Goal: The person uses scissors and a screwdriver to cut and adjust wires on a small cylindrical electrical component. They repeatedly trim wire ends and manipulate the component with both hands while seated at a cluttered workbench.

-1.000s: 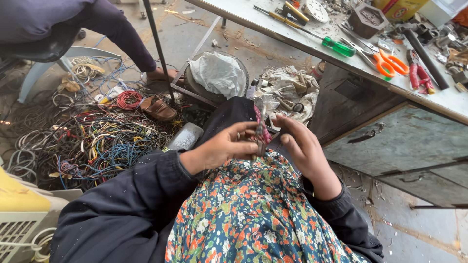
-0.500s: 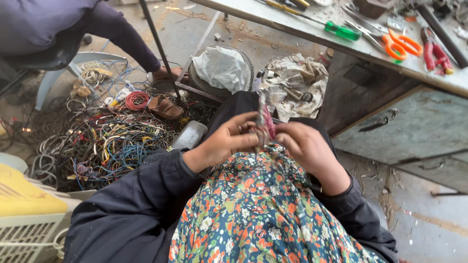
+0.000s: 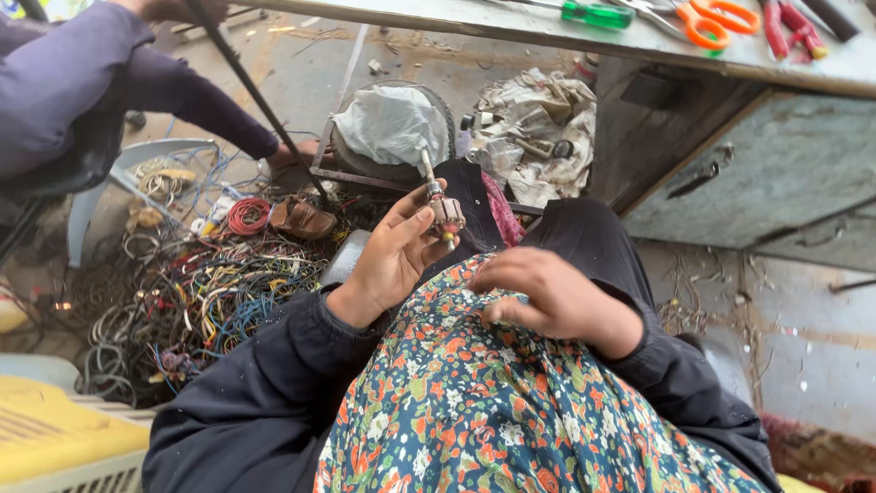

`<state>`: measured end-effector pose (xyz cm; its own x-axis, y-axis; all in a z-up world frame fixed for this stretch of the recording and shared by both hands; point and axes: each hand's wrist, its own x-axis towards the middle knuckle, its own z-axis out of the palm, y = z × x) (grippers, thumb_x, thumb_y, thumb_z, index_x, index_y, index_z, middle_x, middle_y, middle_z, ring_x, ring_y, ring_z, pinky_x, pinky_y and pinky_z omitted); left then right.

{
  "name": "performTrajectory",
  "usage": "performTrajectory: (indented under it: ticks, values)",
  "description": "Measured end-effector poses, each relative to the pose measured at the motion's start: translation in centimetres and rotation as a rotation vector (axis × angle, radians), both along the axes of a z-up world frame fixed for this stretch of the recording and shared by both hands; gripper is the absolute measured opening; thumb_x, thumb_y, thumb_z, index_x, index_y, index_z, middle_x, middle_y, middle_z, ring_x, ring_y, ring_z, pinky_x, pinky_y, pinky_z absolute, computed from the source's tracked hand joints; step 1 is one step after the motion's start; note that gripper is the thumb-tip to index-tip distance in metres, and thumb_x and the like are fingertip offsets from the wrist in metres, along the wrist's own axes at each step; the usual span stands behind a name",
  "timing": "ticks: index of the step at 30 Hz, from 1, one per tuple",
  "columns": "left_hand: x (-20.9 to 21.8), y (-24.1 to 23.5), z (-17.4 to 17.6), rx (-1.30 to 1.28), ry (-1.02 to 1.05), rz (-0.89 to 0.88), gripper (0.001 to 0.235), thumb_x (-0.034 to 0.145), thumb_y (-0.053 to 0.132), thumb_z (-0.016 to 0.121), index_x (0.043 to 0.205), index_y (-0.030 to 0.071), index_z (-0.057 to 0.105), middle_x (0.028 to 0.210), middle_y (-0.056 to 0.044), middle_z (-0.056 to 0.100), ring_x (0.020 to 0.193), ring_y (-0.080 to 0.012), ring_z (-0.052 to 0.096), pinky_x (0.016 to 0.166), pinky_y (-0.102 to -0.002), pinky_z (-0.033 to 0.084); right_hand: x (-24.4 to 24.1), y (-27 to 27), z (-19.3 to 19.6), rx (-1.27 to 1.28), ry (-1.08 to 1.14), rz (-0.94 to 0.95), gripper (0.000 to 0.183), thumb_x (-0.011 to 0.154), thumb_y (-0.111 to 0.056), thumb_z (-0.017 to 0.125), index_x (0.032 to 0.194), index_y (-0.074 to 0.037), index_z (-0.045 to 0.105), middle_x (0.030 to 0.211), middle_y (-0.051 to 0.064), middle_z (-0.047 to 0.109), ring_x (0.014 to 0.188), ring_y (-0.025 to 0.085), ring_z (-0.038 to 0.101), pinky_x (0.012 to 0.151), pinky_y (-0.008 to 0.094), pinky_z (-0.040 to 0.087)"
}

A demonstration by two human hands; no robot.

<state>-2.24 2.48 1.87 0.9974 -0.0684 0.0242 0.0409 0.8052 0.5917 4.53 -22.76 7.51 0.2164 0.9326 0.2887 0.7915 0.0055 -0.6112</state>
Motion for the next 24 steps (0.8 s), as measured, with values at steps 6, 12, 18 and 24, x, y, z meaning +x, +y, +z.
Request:
performTrajectory:
  ticks: [6,12,18,24]
  values:
    - [-0.6,-1.2,1.1,0.322,-0.205,-0.201,0.063,0.099,0.006,0.066,0.156,0.004,0.038,0.139,-0.013,0.060,0.123,-0.0218,0.064,0.100,-0.040,0.059,0.1,-1.5,2.3,0.147,-0.049,-0.416,0.043,0.098,-0.024,0.064,0.133,-0.001,0.061,0.128,0.020,0.068,0.120,0.037,0.066,0.102,0.043,0.051]
    - [0.8,-3.0,-0.5,0.433,-0.095,-0.271,0.065,0.097,0.003,0.066,0.154,0.007,0.036,0.136,-0.011,0.057,0.122,-0.0213,0.062,0.101,-0.040,0.057,-2.1,-1.5,2.6,0.314,-0.043,-0.278,0.050,0.099,-0.024,0.063,0.140,0.004,0.054,0.139,0.020,0.062,0.129,0.039,0.062,0.110,0.045,0.048]
    - [3.1,-2.5,-1.1,0.160,0.027,-0.218,0.055,0.102,0.003,0.062,0.152,0.004,0.041,0.126,-0.014,0.061,0.112,-0.0224,0.067,0.094,-0.038,0.058,-3.4,-1.5,1.0,0.216,-0.004,-0.098,0.032,0.099,-0.027,0.069,0.124,-0.006,0.067,0.121,0.011,0.071,0.118,0.032,0.069,0.105,0.043,0.054]
    - [4.5,-1.1,1.0,0.091,0.007,-0.259,0.055,0.104,0.007,0.061,0.155,0.003,0.042,0.126,-0.016,0.062,0.107,-0.0221,0.069,0.090,-0.037,0.060,-3.5,-2.3,1.2,-0.157,-0.141,-0.605,0.049,0.091,-0.038,0.074,0.121,0.000,0.065,0.121,0.019,0.069,0.116,0.036,0.065,0.100,0.044,0.049]
